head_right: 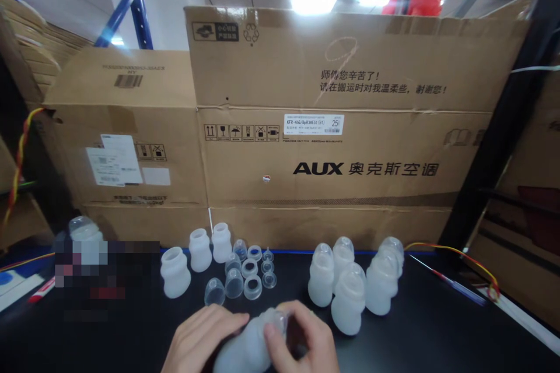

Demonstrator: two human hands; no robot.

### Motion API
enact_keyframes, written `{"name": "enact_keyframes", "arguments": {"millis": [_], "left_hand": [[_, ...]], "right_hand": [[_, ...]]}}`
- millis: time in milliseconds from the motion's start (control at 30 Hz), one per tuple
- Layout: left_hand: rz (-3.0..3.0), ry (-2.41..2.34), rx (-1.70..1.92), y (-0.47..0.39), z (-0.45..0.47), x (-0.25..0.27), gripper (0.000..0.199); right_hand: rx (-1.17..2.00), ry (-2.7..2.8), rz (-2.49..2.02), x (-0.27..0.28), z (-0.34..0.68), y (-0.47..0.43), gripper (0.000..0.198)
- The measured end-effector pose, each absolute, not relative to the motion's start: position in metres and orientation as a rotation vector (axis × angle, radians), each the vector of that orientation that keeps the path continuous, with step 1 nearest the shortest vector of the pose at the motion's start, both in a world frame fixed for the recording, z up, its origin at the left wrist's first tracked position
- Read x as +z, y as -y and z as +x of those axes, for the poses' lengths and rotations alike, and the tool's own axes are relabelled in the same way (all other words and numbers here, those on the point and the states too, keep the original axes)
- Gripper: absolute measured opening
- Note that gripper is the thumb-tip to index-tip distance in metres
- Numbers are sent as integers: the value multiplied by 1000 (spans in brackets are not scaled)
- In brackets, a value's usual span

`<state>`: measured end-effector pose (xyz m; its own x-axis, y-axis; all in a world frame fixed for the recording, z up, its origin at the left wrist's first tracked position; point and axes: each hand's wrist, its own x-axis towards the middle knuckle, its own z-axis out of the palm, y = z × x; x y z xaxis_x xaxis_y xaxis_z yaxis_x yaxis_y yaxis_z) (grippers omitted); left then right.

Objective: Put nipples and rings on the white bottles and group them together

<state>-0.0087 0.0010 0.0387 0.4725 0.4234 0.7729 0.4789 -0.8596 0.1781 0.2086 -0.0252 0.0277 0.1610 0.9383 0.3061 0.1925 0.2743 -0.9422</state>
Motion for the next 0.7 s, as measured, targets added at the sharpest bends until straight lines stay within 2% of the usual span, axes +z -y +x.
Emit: {"name": "enact_keyframes", "arguments": {"millis": [67, 100, 233, 367, 533, 700], "left_hand": [[-2611, 841, -1384, -5, -17, 47, 27], [-2547, 920, -1378, -7, -20, 50, 21], [-2280, 1322, -1288, -21, -28, 49, 28], [-2382, 1477, -1302, -27, -30, 40, 23], [-2646, 1403, -1751, -13, -13, 37, 21], [-2485, 1367, -2353, 0, 2, 40, 18]], "right_hand": [[749, 1255, -1099, 39, 215, 24, 43], [733, 1212, -1071, 44, 218, 24, 41], [687, 1012, -1060, 51, 223, 23, 43], [708, 1017, -1060, 44, 224, 19, 40], [714, 1423, -1124, 39, 231, 14, 32], [495, 1658, -1402, 36, 226, 15, 47]]}}
